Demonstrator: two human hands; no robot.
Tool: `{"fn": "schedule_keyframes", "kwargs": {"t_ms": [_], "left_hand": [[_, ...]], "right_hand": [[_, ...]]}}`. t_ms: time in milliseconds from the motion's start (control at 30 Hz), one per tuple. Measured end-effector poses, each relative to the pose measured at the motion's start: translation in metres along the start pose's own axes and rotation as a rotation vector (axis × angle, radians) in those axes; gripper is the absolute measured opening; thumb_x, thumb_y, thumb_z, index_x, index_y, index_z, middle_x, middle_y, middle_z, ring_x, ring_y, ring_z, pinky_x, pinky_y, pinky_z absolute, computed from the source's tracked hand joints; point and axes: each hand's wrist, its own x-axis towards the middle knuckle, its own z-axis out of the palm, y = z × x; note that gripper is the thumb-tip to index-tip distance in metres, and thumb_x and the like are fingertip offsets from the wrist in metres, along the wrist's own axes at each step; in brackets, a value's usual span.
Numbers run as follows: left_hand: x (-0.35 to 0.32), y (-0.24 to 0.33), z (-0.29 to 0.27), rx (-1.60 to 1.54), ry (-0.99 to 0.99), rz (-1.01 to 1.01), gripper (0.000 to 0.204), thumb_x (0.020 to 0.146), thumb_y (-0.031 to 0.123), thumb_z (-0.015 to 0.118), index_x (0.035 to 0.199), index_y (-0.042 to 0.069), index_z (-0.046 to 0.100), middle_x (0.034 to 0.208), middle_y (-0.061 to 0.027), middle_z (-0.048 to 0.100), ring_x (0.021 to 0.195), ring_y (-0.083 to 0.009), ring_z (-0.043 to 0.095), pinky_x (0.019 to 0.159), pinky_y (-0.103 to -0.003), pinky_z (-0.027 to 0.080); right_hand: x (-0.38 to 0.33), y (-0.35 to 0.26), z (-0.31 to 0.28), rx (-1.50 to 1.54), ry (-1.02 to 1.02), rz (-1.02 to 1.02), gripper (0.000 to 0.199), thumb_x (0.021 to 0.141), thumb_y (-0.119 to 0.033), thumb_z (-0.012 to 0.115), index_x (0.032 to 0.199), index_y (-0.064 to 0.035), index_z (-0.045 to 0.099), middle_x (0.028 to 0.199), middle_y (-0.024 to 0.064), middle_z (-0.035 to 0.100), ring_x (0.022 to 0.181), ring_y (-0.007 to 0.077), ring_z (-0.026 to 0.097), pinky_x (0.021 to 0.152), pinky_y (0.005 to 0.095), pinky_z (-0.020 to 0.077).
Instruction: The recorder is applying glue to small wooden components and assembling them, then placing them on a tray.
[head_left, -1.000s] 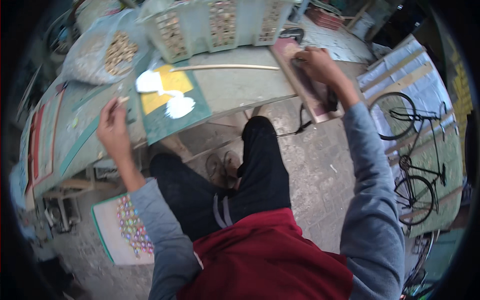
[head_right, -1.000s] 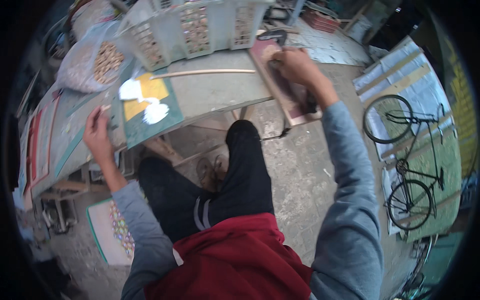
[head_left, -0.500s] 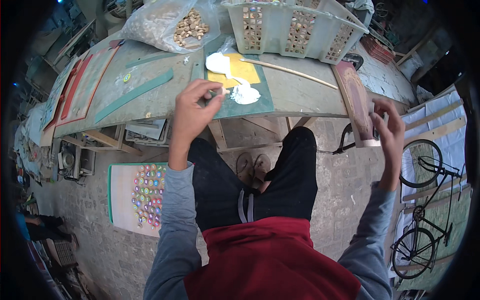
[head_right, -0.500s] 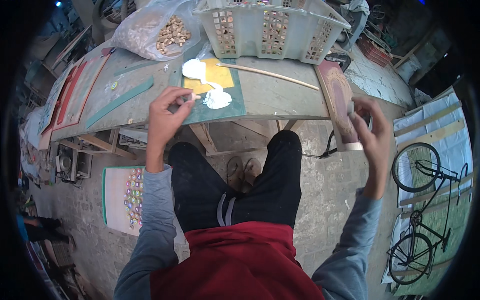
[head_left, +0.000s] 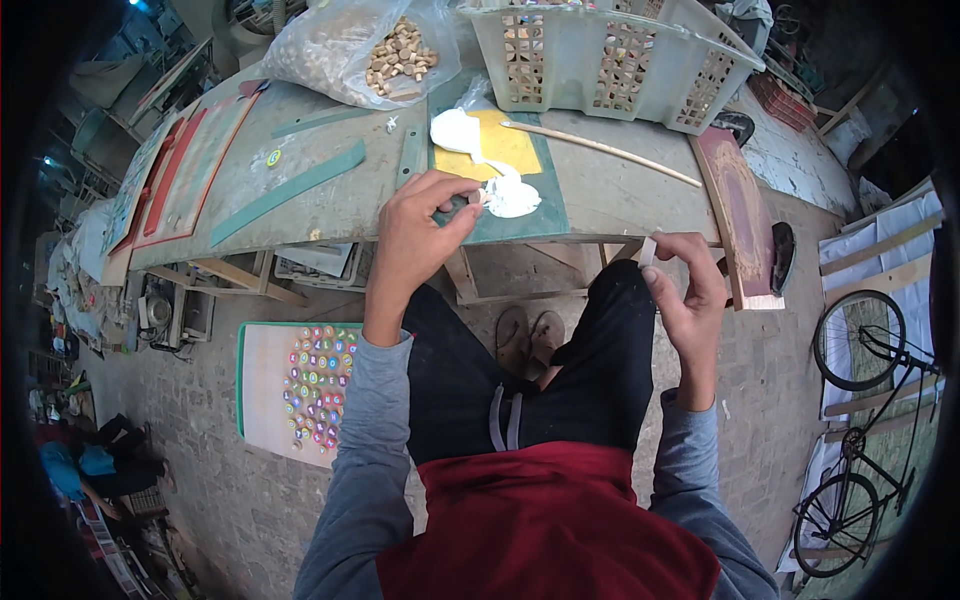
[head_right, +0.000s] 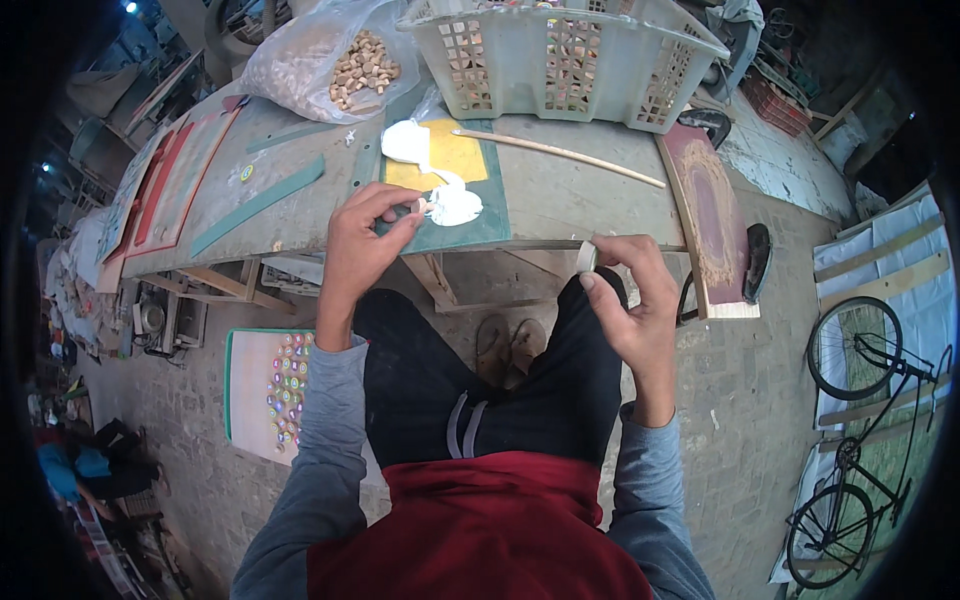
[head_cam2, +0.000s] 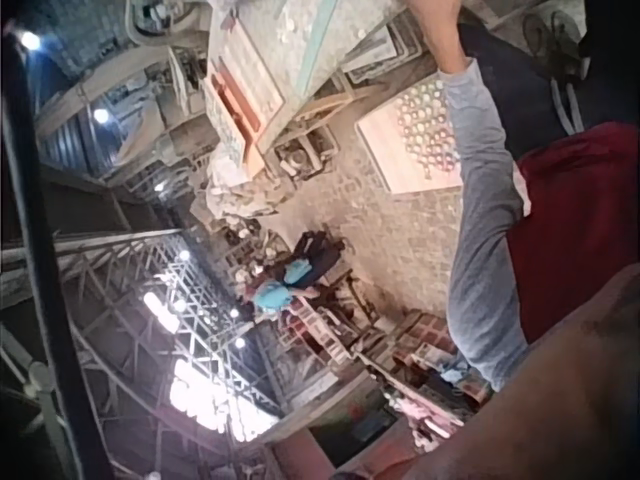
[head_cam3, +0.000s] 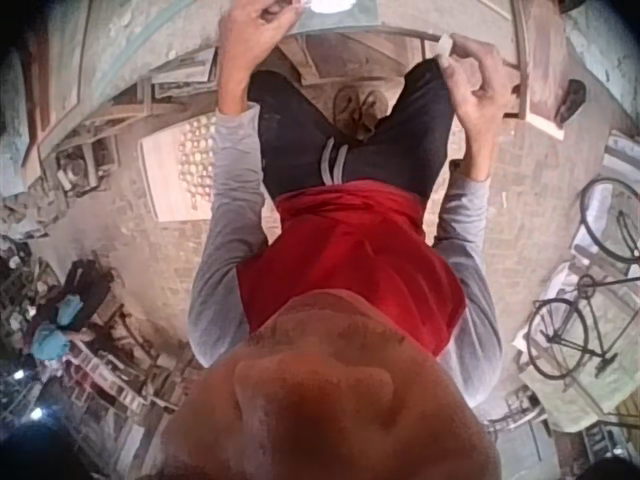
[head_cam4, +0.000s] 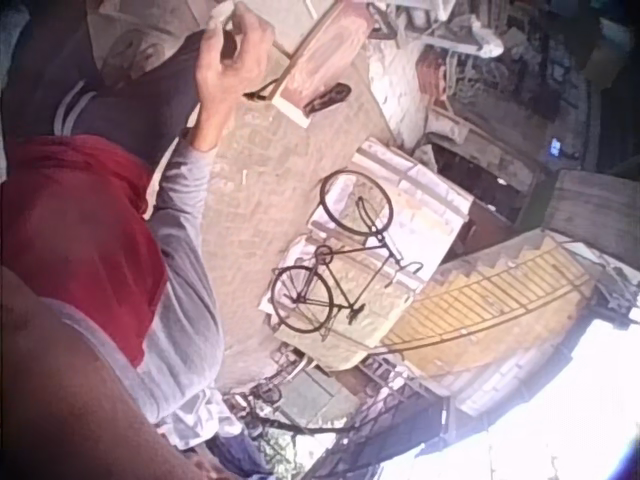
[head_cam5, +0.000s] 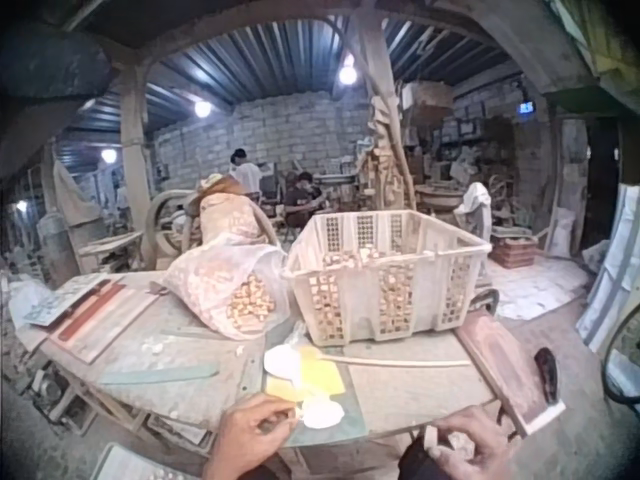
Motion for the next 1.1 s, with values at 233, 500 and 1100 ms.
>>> {"fn": "schedule_keyframes", "kwargs": {"t_ms": [233,500,1100], "left_hand": [[0.001,-0.001,0.001,0.034,-0.012,0.022,0.022,0.074,0.011,0.075,0.095,0.007,0.074,0.088,-0.0041,0.069,0.070,-0.0183,0.057,0.065,-0.031,0.048],[0.005,0.001,0.007,0.012,0.033,-0.001,0.023,0.073,0.009,0.076,0.095,0.006,0.073,0.088,-0.0047,0.070,0.067,-0.0177,0.054,0.064,-0.030,0.046],[-0.053,0.073,0.002,-1.068,0.146,-0.284,0.033,0.084,-0.006,0.062,0.116,-0.005,0.063,0.104,-0.0122,0.069,0.089,-0.0099,0.060,0.081,-0.023,0.047]], "right_hand": [[-0.012,0.009,-0.006,-0.002,-0.001,0.050,0.030,0.077,-0.004,0.071,0.106,0.0008,0.066,0.087,0.0091,0.061,0.082,0.0191,0.058,0.078,0.0303,0.0458],[-0.029,0.019,-0.005,0.059,0.063,0.167,0.029,0.079,-0.005,0.070,0.107,0.0013,0.065,0.086,0.0070,0.060,0.083,0.0168,0.057,0.079,0.0293,0.0456],[-0.023,-0.044,0.055,1.115,0.042,0.431,0.041,0.083,-0.003,0.064,0.123,0.0031,0.058,0.107,0.0091,0.065,0.099,0.0151,0.061,0.089,0.0291,0.0476]]}}
